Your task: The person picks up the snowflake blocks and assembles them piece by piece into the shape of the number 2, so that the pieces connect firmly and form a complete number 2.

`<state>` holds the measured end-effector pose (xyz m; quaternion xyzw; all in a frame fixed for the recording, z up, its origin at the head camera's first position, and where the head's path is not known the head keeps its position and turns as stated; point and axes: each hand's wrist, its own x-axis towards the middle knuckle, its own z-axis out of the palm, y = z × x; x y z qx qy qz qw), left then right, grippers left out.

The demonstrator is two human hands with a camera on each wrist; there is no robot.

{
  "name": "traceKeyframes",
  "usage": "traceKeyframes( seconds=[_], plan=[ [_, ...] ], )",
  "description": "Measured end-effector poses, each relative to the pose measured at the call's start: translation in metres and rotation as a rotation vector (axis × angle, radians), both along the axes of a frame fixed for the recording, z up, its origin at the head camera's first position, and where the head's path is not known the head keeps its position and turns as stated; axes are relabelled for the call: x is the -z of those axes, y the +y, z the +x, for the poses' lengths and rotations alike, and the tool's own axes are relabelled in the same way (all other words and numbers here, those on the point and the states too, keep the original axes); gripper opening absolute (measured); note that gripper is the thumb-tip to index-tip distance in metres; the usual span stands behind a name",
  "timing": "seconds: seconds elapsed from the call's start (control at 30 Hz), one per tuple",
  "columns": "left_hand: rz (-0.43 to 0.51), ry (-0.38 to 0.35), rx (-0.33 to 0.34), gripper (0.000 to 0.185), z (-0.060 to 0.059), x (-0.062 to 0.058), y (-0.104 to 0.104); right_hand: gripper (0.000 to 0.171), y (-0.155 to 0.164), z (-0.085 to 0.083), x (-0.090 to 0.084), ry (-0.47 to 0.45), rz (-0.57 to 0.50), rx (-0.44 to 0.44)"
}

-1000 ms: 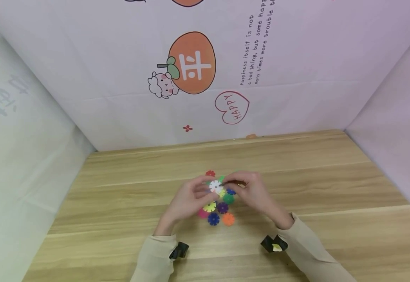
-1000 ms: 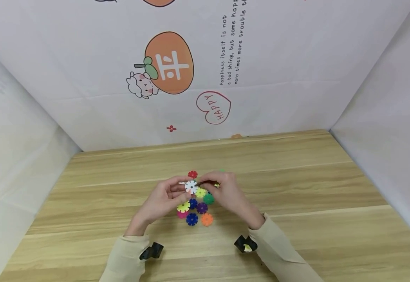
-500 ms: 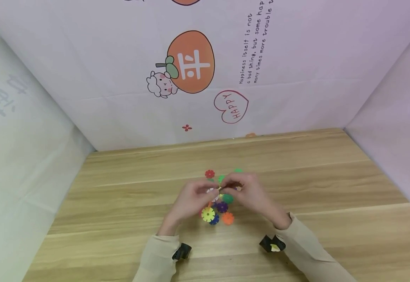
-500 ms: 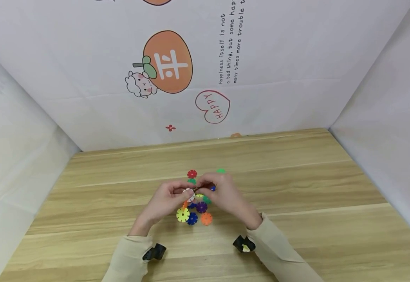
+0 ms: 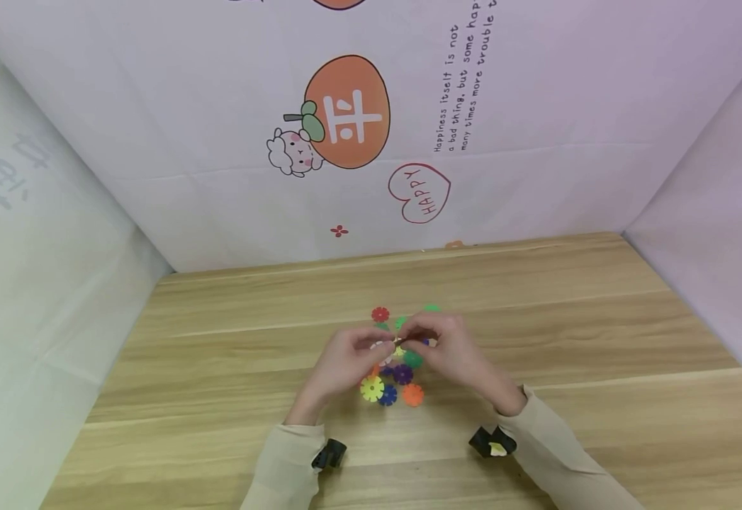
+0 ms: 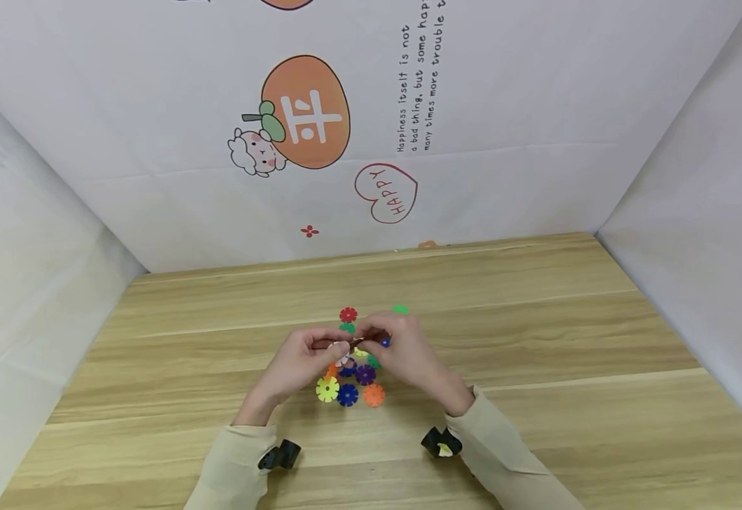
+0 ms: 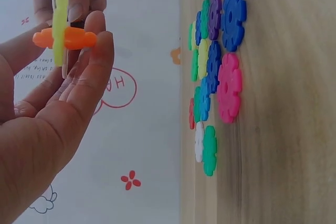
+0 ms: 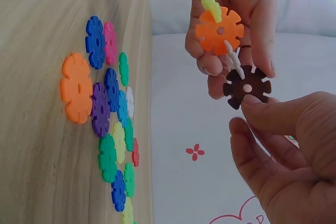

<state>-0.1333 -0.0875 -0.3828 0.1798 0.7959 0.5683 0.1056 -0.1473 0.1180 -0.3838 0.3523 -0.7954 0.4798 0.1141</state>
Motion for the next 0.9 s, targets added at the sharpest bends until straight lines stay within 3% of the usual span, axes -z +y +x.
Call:
traceKeyframes(
  seconds=[0.3,0.63,0.9],
  plan=[
    [-0.033,0.009,-0.012,0.031,-0.002,-0.002,-0.005,0.013,0.008,-0.006,0.002,-0.225,0.087,0.091],
    [-0.052,0.018,-0.024,0.031,-0.001,-0.003,-0.008,0.018,0.014,-0.024,0.021,-0.359,0.384,0.18],
    [-0.052,0.009,-0.024,0.032,0.0,-0.005,-0.01,0.025,0.009,-0.029,0.025,-0.385,0.493,0.24]
  ],
)
